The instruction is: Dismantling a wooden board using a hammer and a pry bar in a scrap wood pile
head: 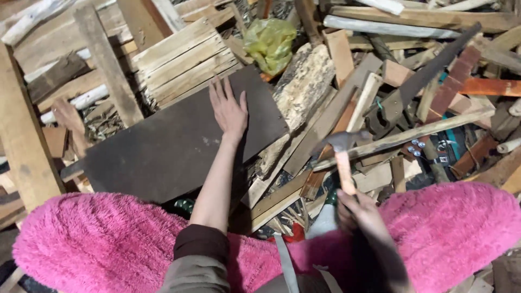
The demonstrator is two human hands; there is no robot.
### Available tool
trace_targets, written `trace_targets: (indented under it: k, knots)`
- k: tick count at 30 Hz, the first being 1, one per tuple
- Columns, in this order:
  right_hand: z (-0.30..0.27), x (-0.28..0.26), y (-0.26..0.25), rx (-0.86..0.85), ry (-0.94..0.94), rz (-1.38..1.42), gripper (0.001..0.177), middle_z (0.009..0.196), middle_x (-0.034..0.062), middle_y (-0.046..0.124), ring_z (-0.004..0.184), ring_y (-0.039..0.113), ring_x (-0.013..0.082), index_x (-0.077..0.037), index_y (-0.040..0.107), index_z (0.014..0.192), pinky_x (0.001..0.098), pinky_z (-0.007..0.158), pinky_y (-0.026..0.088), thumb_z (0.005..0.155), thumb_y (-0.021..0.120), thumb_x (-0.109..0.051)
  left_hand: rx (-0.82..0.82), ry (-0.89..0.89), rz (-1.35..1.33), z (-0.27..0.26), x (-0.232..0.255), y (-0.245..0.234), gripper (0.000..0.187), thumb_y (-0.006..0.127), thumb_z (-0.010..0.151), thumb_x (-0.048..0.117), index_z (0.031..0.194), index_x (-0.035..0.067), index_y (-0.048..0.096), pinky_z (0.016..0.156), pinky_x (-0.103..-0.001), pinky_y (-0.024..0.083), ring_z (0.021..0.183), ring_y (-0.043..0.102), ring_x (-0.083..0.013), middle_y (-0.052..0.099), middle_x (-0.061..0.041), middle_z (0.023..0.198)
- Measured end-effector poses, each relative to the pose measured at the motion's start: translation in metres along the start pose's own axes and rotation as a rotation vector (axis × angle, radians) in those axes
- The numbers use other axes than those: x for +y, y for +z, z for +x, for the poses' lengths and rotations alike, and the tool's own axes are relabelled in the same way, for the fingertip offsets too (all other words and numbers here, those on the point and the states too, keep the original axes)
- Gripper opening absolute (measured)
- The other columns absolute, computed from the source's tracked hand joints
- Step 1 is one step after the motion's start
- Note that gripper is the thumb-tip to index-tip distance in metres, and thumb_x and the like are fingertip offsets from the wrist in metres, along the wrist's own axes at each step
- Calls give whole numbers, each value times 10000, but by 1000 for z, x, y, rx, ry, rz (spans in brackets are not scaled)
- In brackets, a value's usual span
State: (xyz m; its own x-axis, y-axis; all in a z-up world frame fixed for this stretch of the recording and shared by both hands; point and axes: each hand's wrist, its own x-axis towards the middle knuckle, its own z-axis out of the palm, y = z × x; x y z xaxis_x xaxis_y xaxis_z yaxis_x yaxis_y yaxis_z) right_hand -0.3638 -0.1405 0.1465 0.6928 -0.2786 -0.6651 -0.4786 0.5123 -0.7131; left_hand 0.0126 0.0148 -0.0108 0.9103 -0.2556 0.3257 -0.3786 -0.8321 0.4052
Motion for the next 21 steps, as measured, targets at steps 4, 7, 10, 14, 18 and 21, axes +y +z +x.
trace_targets:
  k: [4, 7, 10, 14, 18, 21]
  knots:
    - [37, -38, 73, 188, -48, -206, 291, 433, 94, 386, 255, 382, 202, 15, 534, 795, 381, 198, 372, 1033, 594, -142, 44, 11, -47, 9, -15, 9, 662, 671, 986, 467, 1493, 89, 475, 1233, -496, 297, 1442, 382, -404, 458, -193, 1480]
    - [74, -61, 103, 211, -75, -817, 466, 313, 56, 532, 314, 623, 236, -113, 610, 620, 351, 395, 498, 1029, 580, -333, 62, 1, -115, 17, -19, 16, 625, 704, 973, 461, 1464, 139, 490, 1208, -504, 319, 1413, 404, -372, 481, -121, 1396]
    - [106, -59, 116, 289, -186, -1095, 372, 652, 257, 638, 763, 693, 455, -28, 662, 862, 481, 662, 497, 990, 659, -377, 31, -55, -33, 17, -15, 17, 539, 604, 1026, 464, 1455, 162, 478, 1247, -543, 210, 1461, 379, -309, 484, -79, 1419]
    - [115, -72, 137, 288, -119, -1123, 371, 846, 366, 677, 958, 664, 572, 52, 682, 990, 619, 763, 482, 1012, 594, -308, 31, -113, -22, 21, -10, 15, 464, 564, 1042, 432, 1420, 171, 502, 1257, -560, 193, 1479, 378, -300, 510, -99, 1412]
    - [132, -59, 122, 257, -82, -1257, 338, 922, 261, 691, 851, 689, 429, 42, 609, 1096, 522, 809, 534, 1038, 507, -275, 18, -130, -115, 22, -4, 1, 490, 539, 1029, 324, 1416, 24, 515, 1277, -566, 89, 1479, 355, -341, 546, -178, 1418]
    - [113, -89, 172, 203, 145, -1320, 418, 672, 72, 530, 441, 504, 198, 104, 558, 1121, 353, 391, 463, 1148, 391, -278, 68, -111, -149, 23, -1, -9, 445, 568, 1017, 295, 1360, 14, 543, 1277, -564, 136, 1422, 427, -351, 580, -178, 1340]
